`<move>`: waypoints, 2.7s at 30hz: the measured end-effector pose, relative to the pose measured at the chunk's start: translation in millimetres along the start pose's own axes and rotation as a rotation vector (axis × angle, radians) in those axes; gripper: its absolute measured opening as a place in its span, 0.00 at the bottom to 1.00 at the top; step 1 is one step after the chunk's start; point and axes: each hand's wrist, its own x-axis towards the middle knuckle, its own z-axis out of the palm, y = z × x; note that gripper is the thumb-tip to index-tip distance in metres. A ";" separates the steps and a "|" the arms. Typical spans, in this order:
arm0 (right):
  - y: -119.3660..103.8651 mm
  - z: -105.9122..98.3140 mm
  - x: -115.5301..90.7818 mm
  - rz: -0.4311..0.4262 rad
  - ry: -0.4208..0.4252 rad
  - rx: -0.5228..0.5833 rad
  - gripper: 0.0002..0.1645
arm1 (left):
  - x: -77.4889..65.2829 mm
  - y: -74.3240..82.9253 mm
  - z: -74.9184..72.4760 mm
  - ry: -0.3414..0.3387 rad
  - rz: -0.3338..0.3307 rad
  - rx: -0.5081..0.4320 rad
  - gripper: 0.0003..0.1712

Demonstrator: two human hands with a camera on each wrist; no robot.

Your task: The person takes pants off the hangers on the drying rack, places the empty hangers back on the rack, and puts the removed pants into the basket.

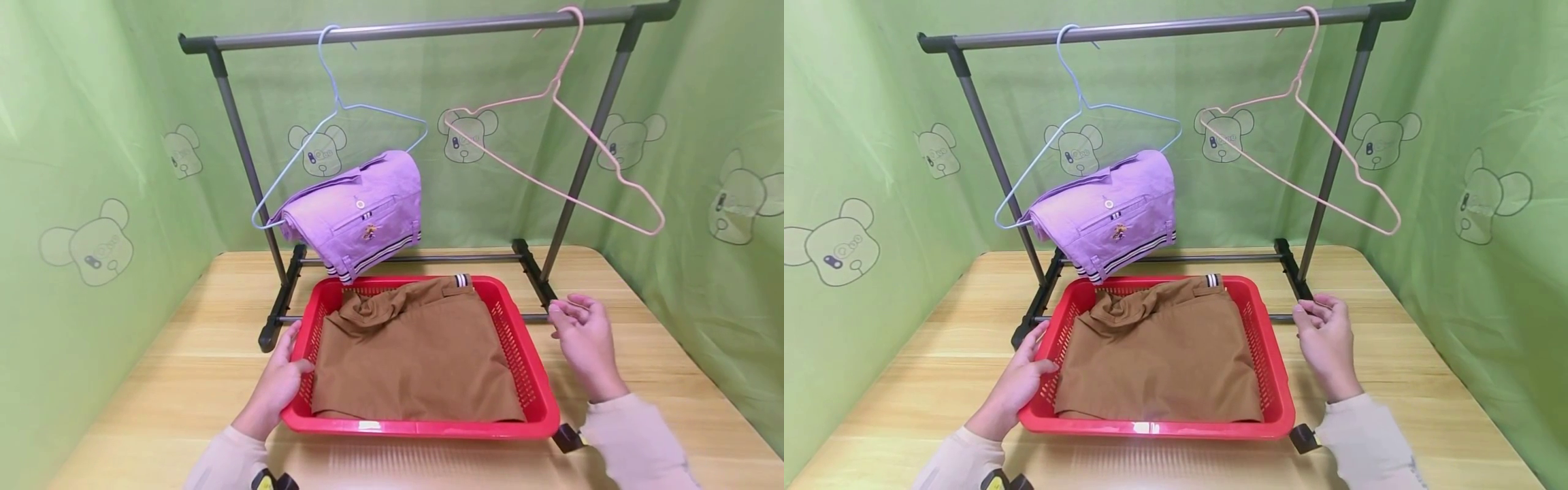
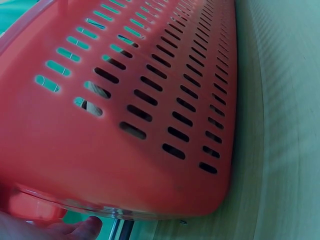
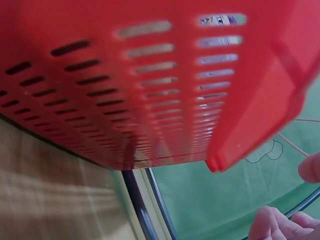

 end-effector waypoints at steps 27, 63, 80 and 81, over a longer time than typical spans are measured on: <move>19.9 22.0 -17.0 0.147 -0.372 0.294 0.40 | 1.8 -3.1 -0.6 0.002 -0.002 -0.021 0.45; 36.1 18.3 -31.0 0.298 -0.537 0.657 0.17 | 5.1 -3.9 1.9 0.012 0.003 0.004 0.45; 34.8 19.3 -33.9 0.303 -0.508 0.616 0.16 | 13.9 17.3 -19.8 -0.010 0.089 0.058 0.37; 34.8 19.7 -33.9 0.299 -0.508 0.623 0.16 | 15.4 21.6 -22.6 -0.006 0.093 0.061 0.37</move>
